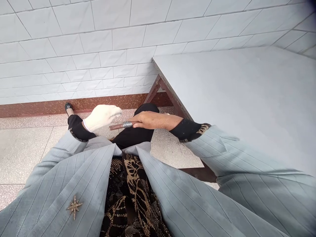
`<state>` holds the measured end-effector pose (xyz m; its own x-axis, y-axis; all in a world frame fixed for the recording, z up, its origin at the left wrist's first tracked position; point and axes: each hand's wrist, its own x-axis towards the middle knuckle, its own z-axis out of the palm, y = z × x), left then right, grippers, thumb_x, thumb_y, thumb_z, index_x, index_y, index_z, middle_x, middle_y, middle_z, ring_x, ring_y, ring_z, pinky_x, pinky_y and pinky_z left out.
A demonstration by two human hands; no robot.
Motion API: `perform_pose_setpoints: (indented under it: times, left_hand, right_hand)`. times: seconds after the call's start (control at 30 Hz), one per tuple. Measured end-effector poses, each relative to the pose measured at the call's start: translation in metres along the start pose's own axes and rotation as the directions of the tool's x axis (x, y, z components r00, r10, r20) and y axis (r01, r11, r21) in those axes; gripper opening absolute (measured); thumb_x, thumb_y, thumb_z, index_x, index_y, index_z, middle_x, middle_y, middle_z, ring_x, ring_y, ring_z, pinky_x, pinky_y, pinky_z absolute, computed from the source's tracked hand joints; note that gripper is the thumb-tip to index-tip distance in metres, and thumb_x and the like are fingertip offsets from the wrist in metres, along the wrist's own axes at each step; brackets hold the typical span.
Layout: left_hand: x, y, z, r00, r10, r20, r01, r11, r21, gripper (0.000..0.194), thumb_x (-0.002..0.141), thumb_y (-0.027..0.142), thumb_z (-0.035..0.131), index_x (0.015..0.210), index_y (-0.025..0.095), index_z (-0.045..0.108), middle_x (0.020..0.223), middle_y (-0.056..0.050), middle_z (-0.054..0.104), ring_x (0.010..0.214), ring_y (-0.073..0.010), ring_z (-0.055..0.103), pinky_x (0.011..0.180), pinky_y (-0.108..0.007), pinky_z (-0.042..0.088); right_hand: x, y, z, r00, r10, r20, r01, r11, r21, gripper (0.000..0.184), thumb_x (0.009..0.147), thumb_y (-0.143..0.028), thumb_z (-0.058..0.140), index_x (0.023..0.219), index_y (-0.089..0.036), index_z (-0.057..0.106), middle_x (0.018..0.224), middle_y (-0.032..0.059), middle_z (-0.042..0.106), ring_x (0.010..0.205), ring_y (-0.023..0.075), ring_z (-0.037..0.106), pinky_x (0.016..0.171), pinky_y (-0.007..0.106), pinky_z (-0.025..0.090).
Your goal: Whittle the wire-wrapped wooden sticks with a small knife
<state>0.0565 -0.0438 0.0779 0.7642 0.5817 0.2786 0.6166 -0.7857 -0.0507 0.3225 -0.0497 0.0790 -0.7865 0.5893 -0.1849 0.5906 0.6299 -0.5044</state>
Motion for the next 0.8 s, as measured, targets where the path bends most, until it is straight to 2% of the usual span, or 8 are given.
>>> perform_pose_setpoints:
  times: [0.2,0.3,0.37,0.43,0.5,0.57,0.67,0.8]
  left_hand:
    - [0.015,-0.014,0.011,0.991,-0.129,0.022,0.130,0.960,-0.248,0.027,0.102,0.024,0.046,0.108,0.019,0.071,0.106,-0.004,0.076,0.097,-0.0173,0.069,0.088,-0.030,0.051]
    - [0.013,-0.011,0.024,0.968,-0.244,0.057,0.245,0.873,-0.422,0.029,0.102,0.024,0.043,0.106,0.016,0.070,0.104,-0.006,0.076,0.092,-0.0171,0.069,0.086,-0.031,0.052]
    - [0.006,-0.002,0.031,0.951,-0.296,0.093,0.299,0.799,-0.522,0.030,0.102,0.025,0.041,0.105,0.014,0.069,0.100,-0.006,0.075,0.088,-0.0166,0.068,0.083,-0.030,0.053]
    - [-0.001,0.009,0.036,0.961,-0.244,0.132,0.274,0.761,-0.588,0.030,0.102,0.027,0.041,0.102,0.015,0.068,0.097,-0.004,0.075,0.088,-0.0161,0.069,0.085,-0.031,0.053]
    - [-0.007,0.021,0.037,0.977,-0.148,0.155,0.212,0.779,-0.589,0.030,0.103,0.027,0.040,0.102,0.017,0.068,0.100,-0.002,0.076,0.092,-0.0162,0.070,0.090,-0.031,0.052]
    - [-0.010,0.030,0.036,0.983,-0.087,0.161,0.159,0.845,-0.510,0.031,0.104,0.028,0.040,0.104,0.019,0.069,0.103,-0.002,0.076,0.095,-0.0172,0.070,0.091,-0.032,0.051]
    - [-0.011,0.036,0.032,0.980,-0.073,0.184,0.122,0.954,-0.274,0.034,0.105,0.031,0.039,0.105,0.018,0.070,0.096,-0.005,0.076,0.087,-0.0200,0.071,0.078,-0.031,0.050]
    - [-0.010,0.031,0.026,0.980,-0.059,0.193,0.068,0.997,-0.044,0.032,0.104,0.029,0.043,0.103,0.018,0.073,0.087,-0.007,0.074,0.077,-0.0210,0.069,0.065,-0.030,0.043]
  right_hand:
    - [-0.003,-0.019,-0.007,0.991,-0.126,0.053,0.122,0.990,0.071,0.029,0.100,-0.032,0.053,0.118,-0.020,0.073,0.104,0.0069,0.075,0.087,0.0187,0.063,0.080,0.031,0.044]
    - [-0.007,-0.030,-0.015,0.983,-0.108,-0.152,0.119,0.991,0.068,0.032,0.100,-0.034,0.051,0.117,-0.019,0.073,0.104,0.0074,0.074,0.089,0.0194,0.062,0.081,0.032,0.044]
    - [-0.009,-0.033,-0.020,0.924,-0.013,-0.382,0.048,0.996,0.081,0.035,0.099,-0.033,0.050,0.121,-0.018,0.072,0.103,0.0073,0.073,0.089,0.0203,0.061,0.080,0.032,0.044]
    - [-0.009,-0.031,-0.022,0.839,0.093,-0.536,-0.039,0.993,0.111,0.037,0.098,-0.033,0.049,0.122,-0.016,0.071,0.097,0.0065,0.072,0.085,0.0208,0.061,0.077,0.032,0.043]
    - [-0.007,-0.023,-0.020,0.797,0.159,-0.583,-0.111,0.987,0.117,0.037,0.097,-0.032,0.050,0.121,-0.015,0.072,0.094,0.0064,0.072,0.084,0.0217,0.061,0.076,0.033,0.043]
    - [-0.003,-0.012,-0.016,0.806,0.183,-0.563,-0.176,0.982,0.068,0.034,0.096,-0.030,0.052,0.119,-0.016,0.073,0.100,0.0082,0.073,0.090,0.0238,0.063,0.079,0.033,0.044]
    - [0.002,0.004,-0.008,0.868,0.250,-0.429,-0.293,0.955,-0.037,0.031,0.096,-0.029,0.054,0.117,-0.019,0.073,0.105,0.0099,0.075,0.094,0.0247,0.064,0.080,0.033,0.044]
    - [0.002,0.013,0.000,0.954,0.228,-0.195,-0.252,0.962,-0.104,0.026,0.094,-0.030,0.060,0.111,-0.022,0.077,0.096,0.0081,0.075,0.085,0.0212,0.064,0.076,0.030,0.043]
